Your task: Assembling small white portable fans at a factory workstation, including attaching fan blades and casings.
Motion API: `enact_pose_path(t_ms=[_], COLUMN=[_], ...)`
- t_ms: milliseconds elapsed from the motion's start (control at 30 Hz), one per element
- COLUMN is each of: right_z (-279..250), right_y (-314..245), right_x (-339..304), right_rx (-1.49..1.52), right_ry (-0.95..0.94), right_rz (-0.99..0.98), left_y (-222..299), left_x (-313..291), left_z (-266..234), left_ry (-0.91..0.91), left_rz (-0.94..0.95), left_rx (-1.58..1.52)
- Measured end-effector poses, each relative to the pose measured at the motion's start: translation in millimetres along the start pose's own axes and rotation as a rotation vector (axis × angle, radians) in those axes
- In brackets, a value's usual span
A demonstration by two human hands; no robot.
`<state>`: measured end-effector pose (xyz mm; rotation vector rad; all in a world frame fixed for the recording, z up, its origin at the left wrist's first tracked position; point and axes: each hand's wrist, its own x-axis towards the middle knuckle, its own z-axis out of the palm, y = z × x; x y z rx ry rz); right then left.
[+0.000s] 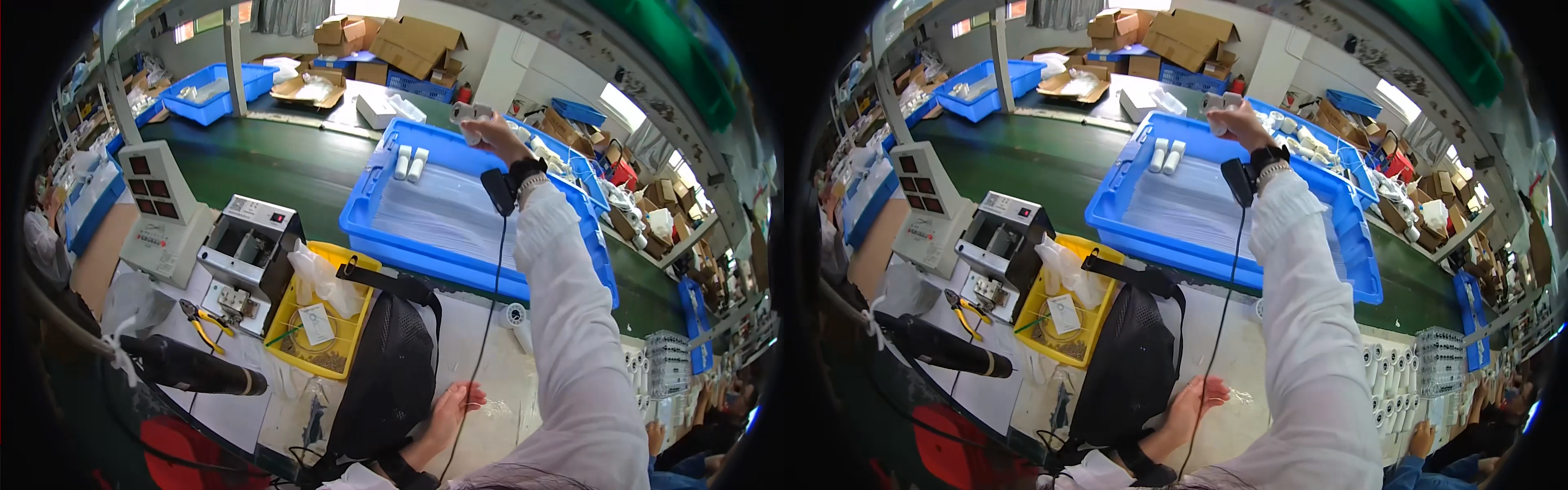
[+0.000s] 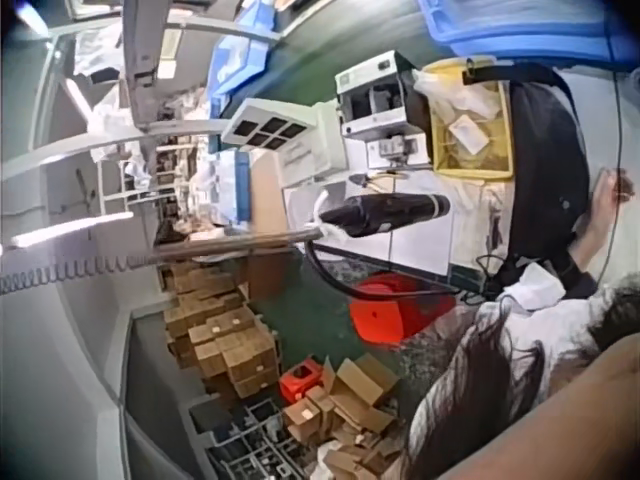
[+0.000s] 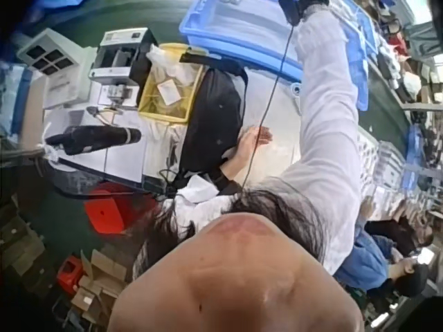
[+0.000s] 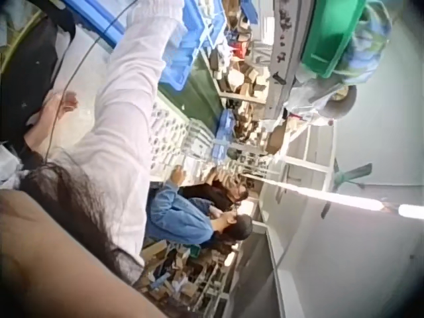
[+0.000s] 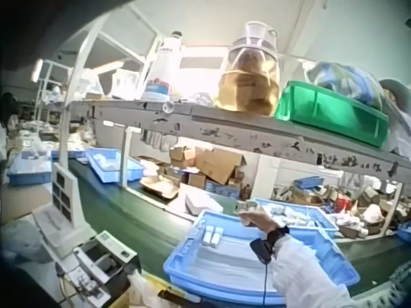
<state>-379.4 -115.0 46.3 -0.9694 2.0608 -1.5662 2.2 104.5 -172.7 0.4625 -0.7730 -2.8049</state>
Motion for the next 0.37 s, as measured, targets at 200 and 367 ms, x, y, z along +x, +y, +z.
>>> enact_pose_path(t_ms=[200, 367], right_z=[-7.8, -45.8], right_y=[17.0, 20.8], right_x=[-0.5, -1.7], right_rx=[-0.052, -0.09], right_ry=[-0.03, -0.006], right_rz=[0.013, 0.087], left_y=[17.2, 15.6], left_x=[-8.5, 0.0], left_z=[0.7, -19.0], left_ry=[-0.469, -0.854], left_rz=[-0.137, -0.199], left_rx=[-0.121, 0.178])
